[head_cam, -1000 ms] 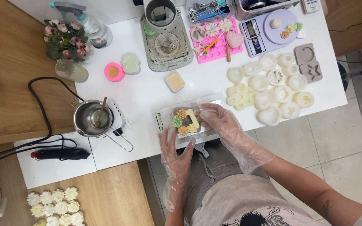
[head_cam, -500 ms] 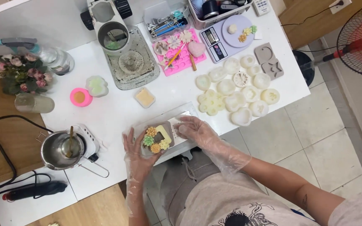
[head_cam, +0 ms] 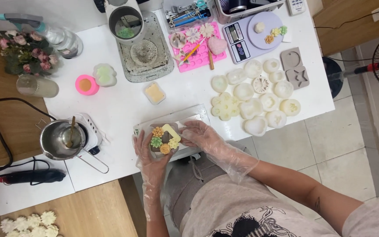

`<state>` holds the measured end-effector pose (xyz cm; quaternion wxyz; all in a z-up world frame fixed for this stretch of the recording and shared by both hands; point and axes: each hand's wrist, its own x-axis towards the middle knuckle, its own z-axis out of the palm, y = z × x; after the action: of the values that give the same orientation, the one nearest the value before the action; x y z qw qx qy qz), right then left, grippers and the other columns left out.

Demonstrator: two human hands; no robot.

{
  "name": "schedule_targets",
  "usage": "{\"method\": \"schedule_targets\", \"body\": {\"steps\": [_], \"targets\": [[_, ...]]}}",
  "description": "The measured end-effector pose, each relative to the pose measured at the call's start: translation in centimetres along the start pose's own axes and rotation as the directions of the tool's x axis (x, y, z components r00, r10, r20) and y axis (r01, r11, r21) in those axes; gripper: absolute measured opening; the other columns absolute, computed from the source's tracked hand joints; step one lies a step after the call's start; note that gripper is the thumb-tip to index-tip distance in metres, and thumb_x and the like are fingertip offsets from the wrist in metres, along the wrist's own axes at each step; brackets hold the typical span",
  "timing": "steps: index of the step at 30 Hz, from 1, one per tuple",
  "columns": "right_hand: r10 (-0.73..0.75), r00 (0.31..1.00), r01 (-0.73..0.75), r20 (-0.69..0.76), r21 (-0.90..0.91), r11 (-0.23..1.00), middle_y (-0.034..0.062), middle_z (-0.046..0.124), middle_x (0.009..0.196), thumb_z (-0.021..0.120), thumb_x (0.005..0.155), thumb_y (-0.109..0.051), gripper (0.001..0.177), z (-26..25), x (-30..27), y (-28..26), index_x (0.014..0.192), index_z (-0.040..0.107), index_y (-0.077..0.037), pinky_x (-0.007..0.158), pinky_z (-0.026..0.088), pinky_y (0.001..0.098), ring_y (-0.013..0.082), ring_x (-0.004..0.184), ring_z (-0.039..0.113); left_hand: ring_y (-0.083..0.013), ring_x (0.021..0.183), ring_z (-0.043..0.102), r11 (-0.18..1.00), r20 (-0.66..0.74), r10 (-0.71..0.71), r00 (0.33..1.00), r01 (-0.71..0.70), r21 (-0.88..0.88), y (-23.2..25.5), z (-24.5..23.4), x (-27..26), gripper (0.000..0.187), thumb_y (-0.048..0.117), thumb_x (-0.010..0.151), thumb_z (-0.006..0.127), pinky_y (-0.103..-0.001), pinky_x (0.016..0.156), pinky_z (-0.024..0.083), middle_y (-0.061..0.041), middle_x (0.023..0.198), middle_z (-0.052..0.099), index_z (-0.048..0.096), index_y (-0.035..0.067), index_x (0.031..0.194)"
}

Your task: Decorating a handmade candle by placing small wax flowers and pouring wax.

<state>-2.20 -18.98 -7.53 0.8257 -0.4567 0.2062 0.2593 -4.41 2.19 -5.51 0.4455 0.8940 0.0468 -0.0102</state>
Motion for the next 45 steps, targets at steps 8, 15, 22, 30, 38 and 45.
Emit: {"method": "schedule_targets", "body": {"steps": [8, 15, 22, 30, 38, 45], "targets": [[-0.200, 0.970, 0.102, -0.136, -0.521, 0.847, 0.0093, 0.072, 0.119, 0.069, 0.093, -0.027, 0.047, -6.1, -1.8, -13.2, 0.135, 0.057, -0.009, 0.096, 0.061, 0.0333, 0.0201, 0.108, 0.071, -0.0422, 0.155, 0.017, 0.994, 0.047, -0.069, 0.996, 0.065, 0.087, 1.5, -0.3, -0.5, 0.112, 0.027, 0.063, 0.096, -0.056, 0.123, 0.025, -0.015, 0.162, 0.033, 0.033, 0.014, 0.155], [-0.539, 0.731, -0.079, -0.419, -0.836, 0.543, 0.0059, 0.070, 0.125, 0.077, 0.087, -0.007, 0.046, -24.9, 1.7, -21.8, 0.131, 0.067, -0.016, 0.094, 0.058, 0.0292, 0.0156, 0.108, 0.067, -0.0412, 0.153, 0.026, 0.989, -0.093, -0.124, 0.988, 0.131, 0.067, -0.8, 0.9, -2.6, 0.126, 0.027, 0.063, 0.095, -0.053, 0.123, 0.031, -0.025, 0.164, 0.025, 0.018, 0.005, 0.161], [-0.490, 0.775, -0.214, -0.400, -0.895, 0.391, 0.0042, 0.066, 0.132, 0.079, 0.084, -0.003, 0.063, -33.4, 9.6, -25.2, 0.142, 0.061, -0.020, 0.098, 0.053, 0.0242, 0.0154, 0.109, 0.065, -0.0386, 0.154, 0.030, 0.981, -0.204, -0.195, 0.959, 0.191, -0.038, -0.4, 1.6, -5.0, 0.133, 0.017, 0.067, 0.093, -0.053, 0.124, 0.030, -0.026, 0.165, 0.025, 0.006, 0.003, 0.166], [-0.424, 0.838, -0.193, -0.345, -0.913, 0.360, 0.0108, 0.067, 0.133, 0.080, 0.089, -0.009, 0.055, -35.1, 14.4, -25.6, 0.140, 0.062, -0.009, 0.097, 0.051, 0.0245, 0.0124, 0.111, 0.065, -0.0371, 0.148, 0.039, 0.933, -0.249, -0.306, 0.919, 0.341, 0.112, 2.8, 0.4, -8.4, 0.128, 0.022, 0.067, 0.096, -0.051, 0.117, 0.040, -0.026, 0.159, 0.032, 0.015, 0.002, 0.163], [-0.368, 0.828, -0.231, -0.422, -0.856, 0.462, 0.0107, 0.074, 0.115, 0.084, 0.087, -0.012, 0.043, -36.7, 14.9, -26.7, 0.126, 0.067, -0.004, 0.087, 0.058, 0.0174, 0.0107, 0.100, 0.070, -0.0377, 0.149, 0.036, 0.961, -0.248, -0.257, 0.934, 0.274, 0.036, 0.3, 1.7, -10.0, 0.125, 0.022, 0.071, 0.092, -0.051, 0.118, 0.038, -0.029, 0.159, 0.029, 0.012, 0.003, 0.165], [-0.413, 0.788, -0.334, -0.456, -0.881, 0.336, 0.0112, 0.074, 0.113, 0.082, 0.090, -0.015, 0.037, -37.5, 14.3, -26.7, 0.124, 0.068, -0.008, 0.083, 0.058, 0.0222, 0.0124, 0.098, 0.069, -0.0381, 0.149, 0.037, 0.935, -0.238, -0.349, 0.906, 0.355, -0.018, 0.9, 1.0, -9.5, 0.122, 0.022, 0.072, 0.092, -0.051, 0.118, 0.038, -0.028, 0.159, 0.031, 0.015, 0.004, 0.165]]}}
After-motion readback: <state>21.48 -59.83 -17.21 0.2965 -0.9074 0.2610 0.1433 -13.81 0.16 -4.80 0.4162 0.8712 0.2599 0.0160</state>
